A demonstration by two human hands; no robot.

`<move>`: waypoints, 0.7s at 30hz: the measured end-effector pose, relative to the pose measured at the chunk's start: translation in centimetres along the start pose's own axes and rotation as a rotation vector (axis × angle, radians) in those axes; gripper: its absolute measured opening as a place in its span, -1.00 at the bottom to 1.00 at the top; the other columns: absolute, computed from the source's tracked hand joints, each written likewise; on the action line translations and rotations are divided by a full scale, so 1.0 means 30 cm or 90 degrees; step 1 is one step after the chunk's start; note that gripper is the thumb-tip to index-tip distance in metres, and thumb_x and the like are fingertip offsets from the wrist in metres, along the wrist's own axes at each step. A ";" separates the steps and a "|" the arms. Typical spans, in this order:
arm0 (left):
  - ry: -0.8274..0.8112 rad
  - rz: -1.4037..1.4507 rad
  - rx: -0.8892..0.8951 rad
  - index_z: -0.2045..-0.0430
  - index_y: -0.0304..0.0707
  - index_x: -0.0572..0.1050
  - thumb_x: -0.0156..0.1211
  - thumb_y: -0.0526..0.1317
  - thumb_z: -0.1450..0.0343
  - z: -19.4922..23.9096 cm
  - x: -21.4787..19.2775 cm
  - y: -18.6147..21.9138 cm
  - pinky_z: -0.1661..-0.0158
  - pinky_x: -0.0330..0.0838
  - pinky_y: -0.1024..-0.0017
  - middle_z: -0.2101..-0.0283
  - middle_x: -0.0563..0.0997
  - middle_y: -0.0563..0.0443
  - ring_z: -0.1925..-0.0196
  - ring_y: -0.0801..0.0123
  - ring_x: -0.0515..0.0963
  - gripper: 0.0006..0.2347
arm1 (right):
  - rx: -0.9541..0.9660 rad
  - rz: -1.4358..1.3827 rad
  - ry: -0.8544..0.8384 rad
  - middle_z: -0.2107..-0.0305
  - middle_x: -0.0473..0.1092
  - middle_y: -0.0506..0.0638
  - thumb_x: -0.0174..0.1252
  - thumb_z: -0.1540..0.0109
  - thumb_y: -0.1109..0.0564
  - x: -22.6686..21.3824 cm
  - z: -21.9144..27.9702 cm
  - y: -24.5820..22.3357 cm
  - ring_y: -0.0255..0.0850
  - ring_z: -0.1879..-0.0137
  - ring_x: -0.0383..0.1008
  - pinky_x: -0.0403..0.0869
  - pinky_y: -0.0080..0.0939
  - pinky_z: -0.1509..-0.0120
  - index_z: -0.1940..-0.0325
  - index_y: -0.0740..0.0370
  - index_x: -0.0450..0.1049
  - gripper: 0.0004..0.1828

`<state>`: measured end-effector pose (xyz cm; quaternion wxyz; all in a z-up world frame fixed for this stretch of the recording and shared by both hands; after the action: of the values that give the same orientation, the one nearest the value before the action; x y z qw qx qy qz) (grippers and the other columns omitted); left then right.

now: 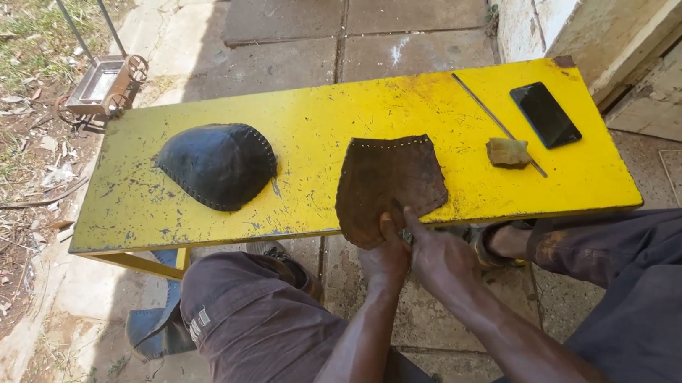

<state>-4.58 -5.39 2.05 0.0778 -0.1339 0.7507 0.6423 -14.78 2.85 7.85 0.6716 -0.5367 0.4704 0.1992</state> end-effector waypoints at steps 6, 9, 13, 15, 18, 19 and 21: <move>0.006 0.049 -0.115 0.21 -0.33 0.69 0.37 0.02 -0.44 0.018 0.063 -0.281 0.20 0.56 0.04 0.34 0.74 -0.33 0.15 -0.13 0.76 -0.67 | -0.002 -0.007 -0.038 0.52 0.56 0.39 -0.14 -0.38 0.10 0.071 -0.030 0.001 0.25 0.49 0.60 0.55 0.17 0.47 -0.65 0.06 0.19 -0.31; 0.012 0.061 -0.120 0.19 -0.40 0.68 0.39 -0.04 -0.47 0.040 0.093 -0.285 0.24 0.59 0.17 0.33 0.74 -0.33 0.17 -0.11 0.77 -0.68 | 0.026 0.014 -0.077 0.59 0.55 0.36 -0.13 -0.36 0.09 0.043 0.038 0.007 0.30 0.53 0.57 0.53 0.22 0.50 -0.64 -0.06 0.21 -0.30; -0.043 0.051 -0.157 0.36 -0.33 0.65 0.31 0.05 -0.48 0.054 0.040 -0.209 0.25 0.49 0.02 0.46 0.69 -0.30 0.20 -0.17 0.75 -0.65 | -0.018 0.105 -0.042 0.62 0.51 0.33 -0.06 -0.35 0.22 0.046 -0.054 0.049 0.18 0.58 0.52 0.47 0.03 0.51 -0.65 0.06 0.18 -0.28; -0.082 0.071 -0.211 0.65 -0.17 0.65 0.25 0.10 -0.49 0.031 0.041 -0.189 0.31 0.52 0.14 0.68 0.65 -0.05 0.49 0.14 0.75 -0.60 | 0.011 0.019 -0.041 0.53 0.55 0.40 -0.15 -0.38 0.16 0.015 -0.044 -0.016 0.27 0.53 0.57 0.49 0.12 0.51 -0.62 0.10 0.24 -0.35; 0.007 -0.063 -0.044 0.37 -0.42 0.70 0.30 -0.05 -0.50 0.003 0.082 -0.218 0.38 0.54 0.03 0.49 0.67 -0.43 0.31 -0.28 0.74 -0.69 | 0.039 0.047 -0.061 0.56 0.56 0.32 -0.12 -0.36 0.12 0.100 0.057 0.071 0.23 0.51 0.58 0.51 0.15 0.52 -0.68 -0.08 0.16 -0.27; 0.012 -0.068 -0.052 0.37 -0.42 0.70 0.30 -0.05 -0.50 0.026 0.045 -0.196 0.38 0.54 0.03 0.49 0.67 -0.43 0.31 -0.28 0.74 -0.69 | 0.036 0.047 -0.071 0.56 0.56 0.32 -0.12 -0.36 0.12 0.106 0.023 0.068 0.23 0.51 0.58 0.51 0.15 0.52 -0.68 -0.08 0.16 -0.27; -0.045 -0.018 -0.149 0.35 -0.44 0.65 0.22 0.11 -0.50 0.090 0.063 -0.158 0.17 0.45 -0.11 0.42 0.69 -0.47 0.11 -0.37 0.70 -0.56 | -0.030 0.126 0.006 0.61 0.52 0.24 -0.05 -0.40 0.17 0.044 -0.049 0.079 0.12 0.59 0.49 0.45 -0.06 0.50 -0.67 0.05 0.16 -0.30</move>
<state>-5.10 -3.58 -3.42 0.0971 -0.1297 0.6651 0.7289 -16.61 2.02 5.49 0.6333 -0.5042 0.5197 0.2730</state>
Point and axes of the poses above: each hand's wrist, its own z-axis away from the middle knuckle, its own x-axis out of the palm, y = z × x, the point moved 8 cm from there along -z, towards the middle knuckle
